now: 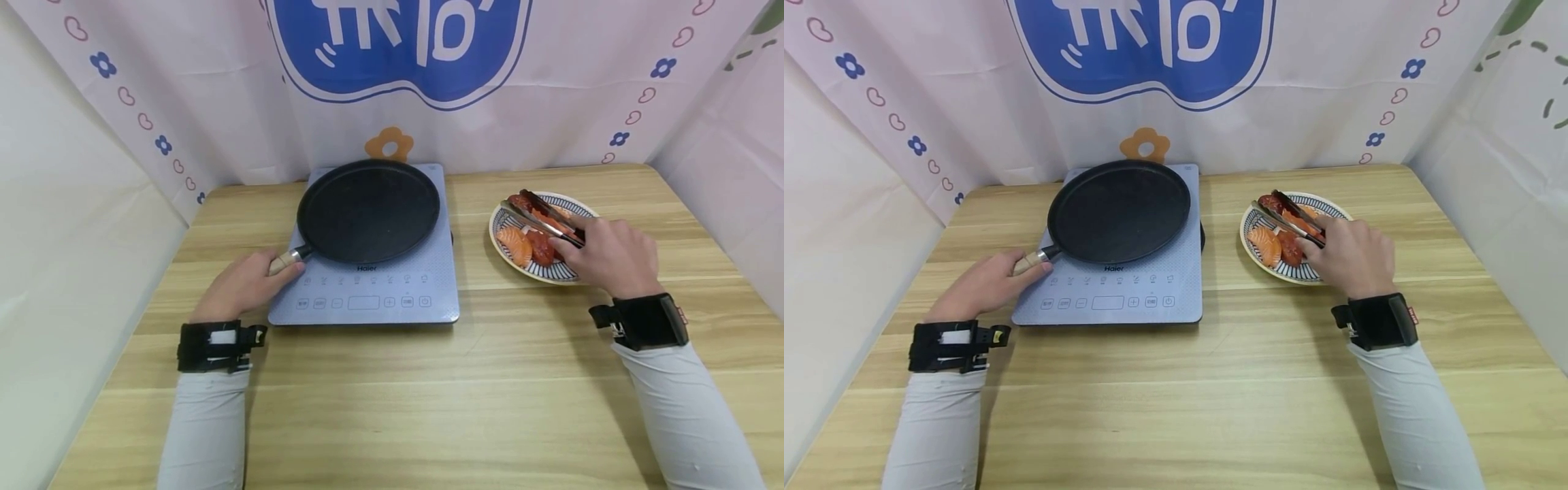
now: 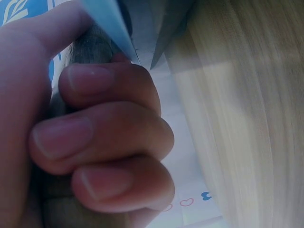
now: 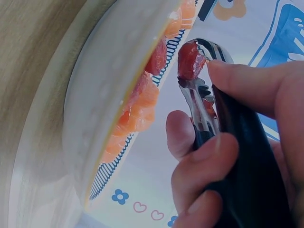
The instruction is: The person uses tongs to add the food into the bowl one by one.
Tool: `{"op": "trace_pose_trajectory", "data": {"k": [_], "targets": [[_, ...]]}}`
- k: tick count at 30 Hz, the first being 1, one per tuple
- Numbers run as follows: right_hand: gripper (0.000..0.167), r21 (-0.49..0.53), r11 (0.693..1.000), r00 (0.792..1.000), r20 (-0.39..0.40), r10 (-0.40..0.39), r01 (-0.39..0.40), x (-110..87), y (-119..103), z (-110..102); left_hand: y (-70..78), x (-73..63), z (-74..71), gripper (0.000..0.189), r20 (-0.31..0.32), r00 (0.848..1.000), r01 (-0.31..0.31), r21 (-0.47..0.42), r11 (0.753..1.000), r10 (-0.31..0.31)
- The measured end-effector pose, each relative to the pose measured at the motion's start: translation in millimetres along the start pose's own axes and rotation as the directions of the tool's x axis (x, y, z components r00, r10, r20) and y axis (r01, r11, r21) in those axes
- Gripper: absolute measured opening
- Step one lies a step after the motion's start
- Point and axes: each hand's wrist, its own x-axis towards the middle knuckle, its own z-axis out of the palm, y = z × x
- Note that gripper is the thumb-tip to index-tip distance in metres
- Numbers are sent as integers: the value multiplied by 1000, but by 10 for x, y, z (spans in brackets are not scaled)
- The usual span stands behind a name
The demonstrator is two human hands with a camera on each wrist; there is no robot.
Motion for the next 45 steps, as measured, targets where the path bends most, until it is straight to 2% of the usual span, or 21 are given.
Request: {"op": "trace_pose_trajectory", "data": {"k": [15, 32, 45], "targets": [[55, -2, 999, 998, -42, -35, 35, -15, -72, -64, 5, -6, -20, 55, -3, 1000, 1, 10, 1000, -1], [63, 10, 997, 996, -51, -76, 76, -26, -182, -83, 22, -28, -27, 52, -7, 1000, 3, 1, 1000, -3], [57, 10, 994, 991, -70, -112, 112, -29, -330, -140, 8, -40, -20, 54, -7, 1000, 16, -3, 1000, -16]]}}
